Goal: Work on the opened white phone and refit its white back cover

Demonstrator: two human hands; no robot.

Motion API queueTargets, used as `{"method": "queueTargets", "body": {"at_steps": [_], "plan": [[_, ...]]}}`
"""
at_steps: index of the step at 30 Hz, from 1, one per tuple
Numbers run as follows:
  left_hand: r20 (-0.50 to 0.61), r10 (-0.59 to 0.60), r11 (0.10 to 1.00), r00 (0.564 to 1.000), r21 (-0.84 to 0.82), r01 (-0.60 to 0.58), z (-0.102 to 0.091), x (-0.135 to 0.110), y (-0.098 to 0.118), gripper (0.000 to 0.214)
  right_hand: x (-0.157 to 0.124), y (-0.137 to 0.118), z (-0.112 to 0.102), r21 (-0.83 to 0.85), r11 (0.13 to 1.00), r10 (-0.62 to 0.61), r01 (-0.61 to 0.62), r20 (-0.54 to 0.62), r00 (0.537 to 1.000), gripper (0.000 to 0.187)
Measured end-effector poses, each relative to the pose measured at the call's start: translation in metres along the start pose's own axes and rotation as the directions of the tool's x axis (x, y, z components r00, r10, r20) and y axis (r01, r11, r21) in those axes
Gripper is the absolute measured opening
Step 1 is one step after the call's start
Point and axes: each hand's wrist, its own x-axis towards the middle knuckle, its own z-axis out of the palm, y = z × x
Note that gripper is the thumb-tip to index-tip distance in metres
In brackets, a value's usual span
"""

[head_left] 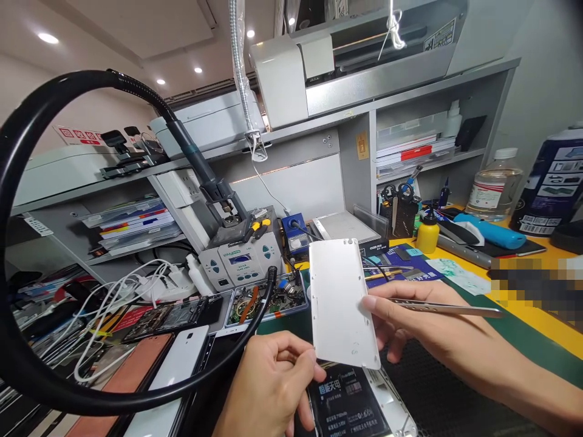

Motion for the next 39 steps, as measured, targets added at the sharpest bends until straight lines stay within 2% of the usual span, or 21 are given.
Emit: {"method": "queueTargets", "body": {"at_steps": [4,8,14,20,26,33,39], "plan": [[-0.102,0.0,1.0,0.995,0.015,0.002,0.005,-0.001,0.002,0.025,-0.002,-0.003,0.002,-0.002,1.0,-0.022,0.022,0.018,1.0,0.029],[-0.221,0.075,0.994,0.972,0.092,-0.055,0.009,0.001,0.0,0.019,-0.004,-0.006,0.004,0.008,1.0,-0.019,0.019,0.009,1.0,0.024],[-0.285,0.238,0.934,0.929,0.329,-0.138,0.012,0.004,-0.003,0.021,-0.004,-0.004,0.006,0.033,0.999,-0.042,0.04,0.045,0.998,0.023],[-0.325,0.307,0.885,0.895,0.444,-0.142,0.017,0.003,0.0,0.024,-0.007,-0.003,0.007,0.038,0.997,-0.063,0.061,0.061,0.996,0.025],[-0.331,0.314,0.91,0.89,0.373,-0.183,0.015,0.002,0.001,0.023,-0.006,-0.002,0.006,0.036,0.997,-0.071,0.069,0.052,0.996,0.029],[-0.249,0.251,0.952,0.936,0.238,-0.192,0.006,0.003,-0.002,0.021,-0.004,0.001,0.005,0.057,0.997,-0.061,0.058,0.044,0.997,0.029],[-0.173,0.145,0.987,0.974,0.097,-0.13,-0.001,0.002,-0.001,0.021,-0.002,0.002,0.003,0.087,0.995,-0.043,0.04,0.031,0.999,0.029]]}}
